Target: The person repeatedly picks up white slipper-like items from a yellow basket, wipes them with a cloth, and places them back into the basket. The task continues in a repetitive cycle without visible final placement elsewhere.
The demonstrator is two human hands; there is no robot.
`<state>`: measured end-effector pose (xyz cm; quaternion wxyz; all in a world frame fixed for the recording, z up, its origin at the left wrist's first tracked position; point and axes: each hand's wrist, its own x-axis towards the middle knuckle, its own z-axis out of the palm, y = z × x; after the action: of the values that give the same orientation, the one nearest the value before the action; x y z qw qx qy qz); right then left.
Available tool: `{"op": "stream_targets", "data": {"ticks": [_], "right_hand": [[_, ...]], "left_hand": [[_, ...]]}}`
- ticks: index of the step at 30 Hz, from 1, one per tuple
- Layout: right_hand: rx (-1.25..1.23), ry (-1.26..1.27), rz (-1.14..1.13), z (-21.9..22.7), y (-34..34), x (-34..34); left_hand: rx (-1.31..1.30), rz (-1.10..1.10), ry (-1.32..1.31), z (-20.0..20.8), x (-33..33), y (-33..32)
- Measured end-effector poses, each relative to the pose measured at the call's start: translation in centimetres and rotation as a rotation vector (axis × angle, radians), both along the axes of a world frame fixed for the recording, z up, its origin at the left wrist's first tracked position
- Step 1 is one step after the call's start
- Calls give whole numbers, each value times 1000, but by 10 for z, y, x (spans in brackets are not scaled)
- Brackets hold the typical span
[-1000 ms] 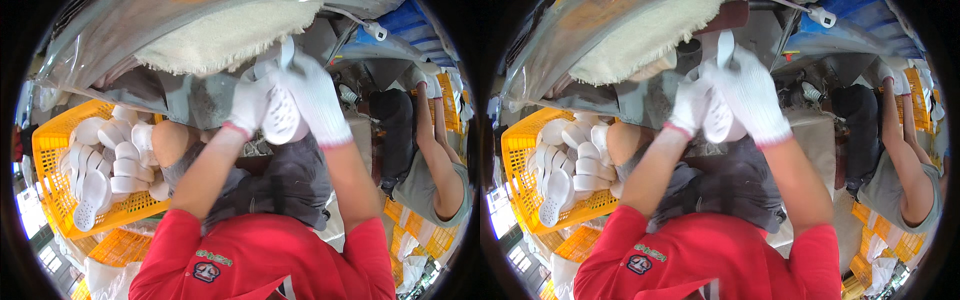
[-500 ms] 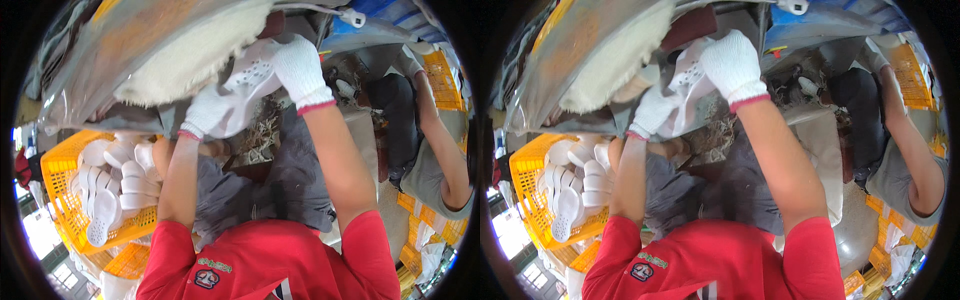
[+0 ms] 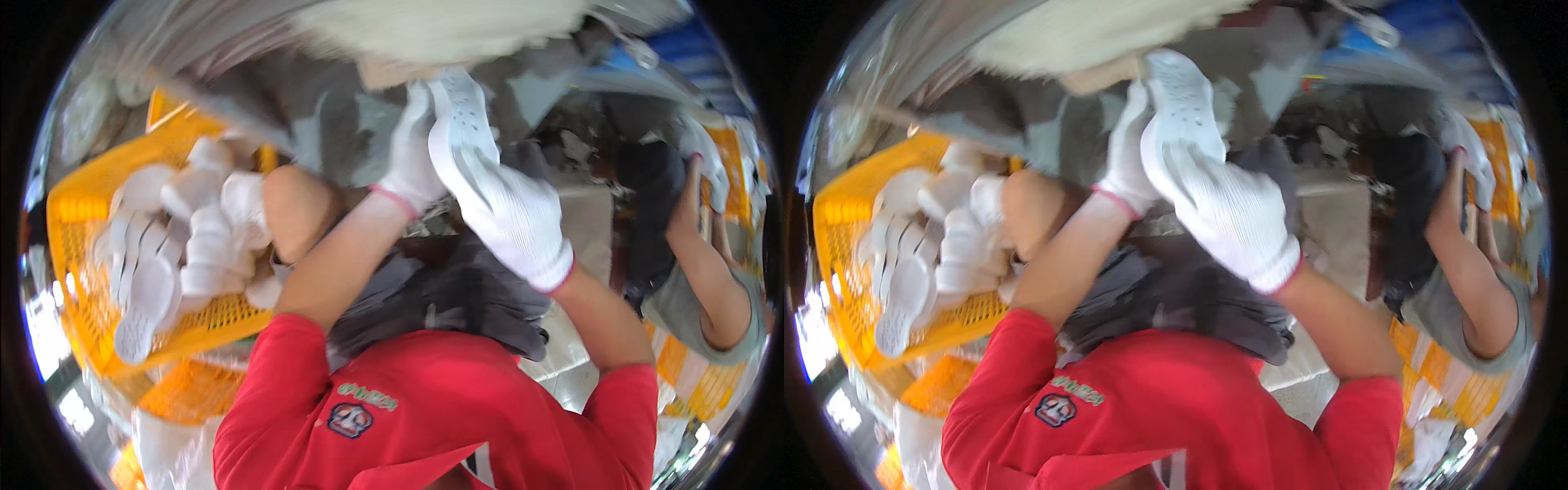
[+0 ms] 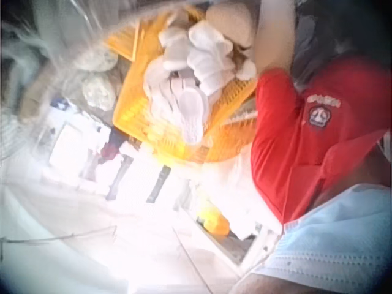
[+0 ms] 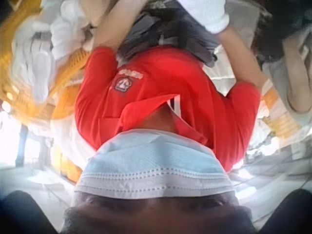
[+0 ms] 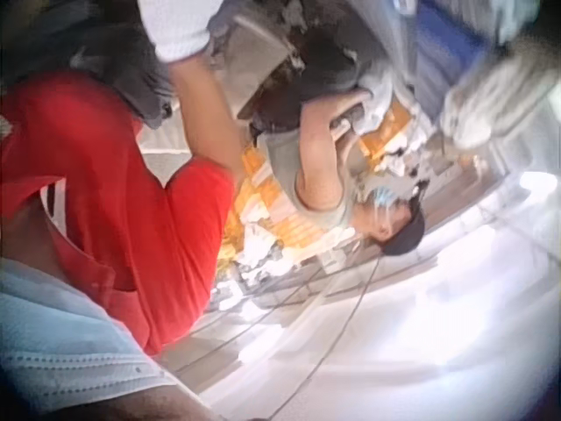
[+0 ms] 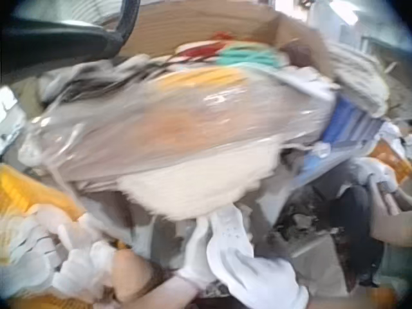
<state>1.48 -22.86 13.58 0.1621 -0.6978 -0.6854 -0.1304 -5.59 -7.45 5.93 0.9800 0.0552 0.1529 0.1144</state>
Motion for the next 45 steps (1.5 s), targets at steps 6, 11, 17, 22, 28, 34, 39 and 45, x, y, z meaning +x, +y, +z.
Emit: {"op": "stream_targets", "data": {"ticks": [6, 11, 17, 22, 28, 34, 39, 45], "right_hand": [[-18, 235, -217, -17, 61, -19], [-35, 364, -266, 1, 62, -31], [-103, 26, -160, 23, 87, -19], [-398, 1257, -352, 35, 63, -25], [-481, 914, -55, -2, 83, -19], [-300, 624, -379, 33, 33, -72], [-103, 505, -265, 29, 67, -41], [37, 527, -289, 20, 69, -33]], "left_hand": [[163, 433, 305, -19, 12, 44], [745, 97, 449, -23, -1, 47], [823, 352, 932, -30, 0, -10], [-116, 35, 33, -49, 10, 20], [292, 351, 48, -33, 32, 69], [-58, 120, -77, -49, 24, 41], [181, 350, 42, -60, 26, 68], [343, 220, 138, -48, 19, 59]]}}
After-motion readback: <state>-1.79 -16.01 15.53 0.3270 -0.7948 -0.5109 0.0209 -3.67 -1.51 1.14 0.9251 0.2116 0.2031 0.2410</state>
